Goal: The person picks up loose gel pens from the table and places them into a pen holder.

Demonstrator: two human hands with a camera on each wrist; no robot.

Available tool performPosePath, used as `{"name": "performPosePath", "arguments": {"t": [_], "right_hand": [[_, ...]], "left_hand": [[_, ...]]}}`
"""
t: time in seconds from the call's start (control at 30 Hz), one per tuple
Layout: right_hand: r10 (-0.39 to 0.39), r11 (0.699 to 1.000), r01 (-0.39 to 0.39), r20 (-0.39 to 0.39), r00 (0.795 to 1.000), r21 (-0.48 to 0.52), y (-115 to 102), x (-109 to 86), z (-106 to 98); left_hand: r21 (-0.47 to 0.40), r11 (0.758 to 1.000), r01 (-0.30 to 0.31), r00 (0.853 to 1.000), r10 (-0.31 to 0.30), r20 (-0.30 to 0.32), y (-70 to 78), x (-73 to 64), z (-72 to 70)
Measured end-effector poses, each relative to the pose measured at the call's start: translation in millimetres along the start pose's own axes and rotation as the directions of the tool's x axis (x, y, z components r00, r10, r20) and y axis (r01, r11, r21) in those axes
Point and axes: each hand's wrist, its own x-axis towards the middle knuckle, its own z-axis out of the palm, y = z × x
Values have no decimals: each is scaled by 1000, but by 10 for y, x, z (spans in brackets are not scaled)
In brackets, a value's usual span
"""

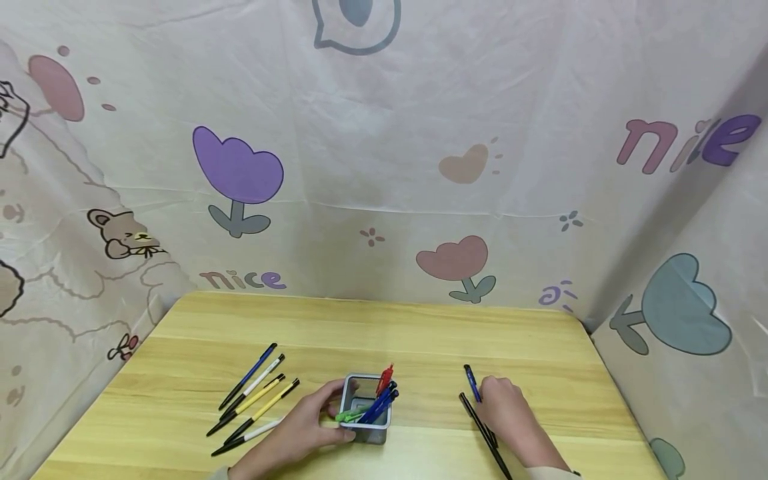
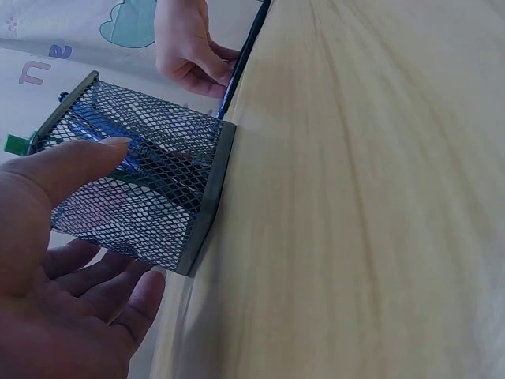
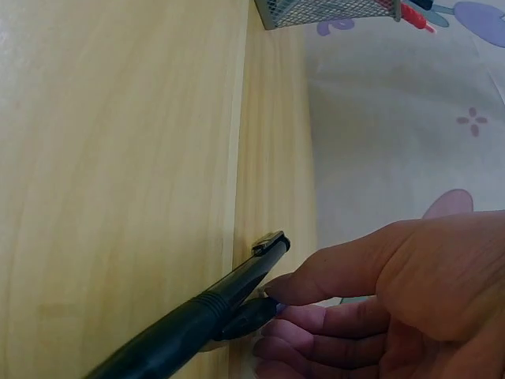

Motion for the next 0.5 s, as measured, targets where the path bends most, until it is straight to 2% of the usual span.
{"name": "performPosePath", "arguments": {"t": [0.33, 0.5], "right_hand": [[51, 998, -51, -29, 998, 28, -20, 0, -4], [-5, 1000, 9, -133, 991, 29, -107, -26, -62]], "left_hand": [[19, 1000, 14, 1000, -14, -5, 4, -5, 3], [7, 1000, 9, 1000, -9, -4, 1, -3, 4]]}}
